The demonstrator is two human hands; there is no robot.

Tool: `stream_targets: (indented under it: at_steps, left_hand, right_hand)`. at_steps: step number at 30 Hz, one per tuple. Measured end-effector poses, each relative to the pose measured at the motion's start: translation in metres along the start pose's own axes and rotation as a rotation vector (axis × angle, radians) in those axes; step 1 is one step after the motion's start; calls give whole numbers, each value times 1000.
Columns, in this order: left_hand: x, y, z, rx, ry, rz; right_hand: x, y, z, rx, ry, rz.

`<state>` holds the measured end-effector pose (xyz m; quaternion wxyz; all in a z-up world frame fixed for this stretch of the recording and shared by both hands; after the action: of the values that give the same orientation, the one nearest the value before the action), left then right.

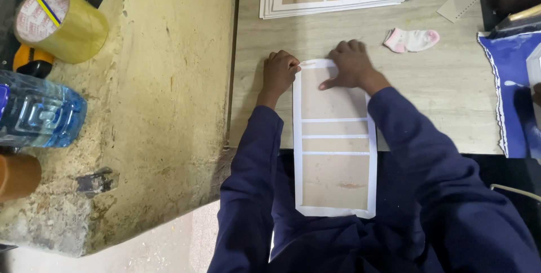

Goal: Assembling paper folders by applying adhesive with a sponge and folding the edges manually.

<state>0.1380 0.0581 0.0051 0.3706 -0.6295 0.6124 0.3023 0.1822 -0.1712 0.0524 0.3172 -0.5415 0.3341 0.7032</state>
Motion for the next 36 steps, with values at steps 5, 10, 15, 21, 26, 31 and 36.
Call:
stream_targets:
  at_steps: [5, 10, 15, 21, 26, 31, 36]
  left_hand:
    - [0, 8, -8, 47, 47, 3]
    - [10, 43, -44, 209, -199, -29]
    - [60, 68, -42, 222, -652, -179]
    - [26, 72, -63, 216, -453, -281]
    - [28, 76, -66, 267, -446, -468]
    - [38, 79, -63, 295, -499, -556]
    - [43, 76, -62, 298, -556, -568]
  right_hand:
    - [29, -19, 37, -18, -48, 9]
    - [43, 14, 43, 34, 52, -111]
    - [75, 40, 68, -31, 238, -297]
    - [58, 42, 53, -153, 126, -327]
    - [-5, 53, 18, -9, 112, -89]
    - [11, 76, 17, 162, 80, -28]
    - [28, 84, 30, 197, 307, -134]
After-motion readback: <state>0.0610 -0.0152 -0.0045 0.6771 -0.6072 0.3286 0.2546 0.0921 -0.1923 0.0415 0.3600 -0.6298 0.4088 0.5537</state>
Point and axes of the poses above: each hand's wrist, its own y-axis away from the middle knuckle, its own x-axis out of the palm, z = x × y, the point moved 4 cm from there along -y, towards the middle knuckle, and after that the axes turned 2 degrees about x, right-handed, at the moved point
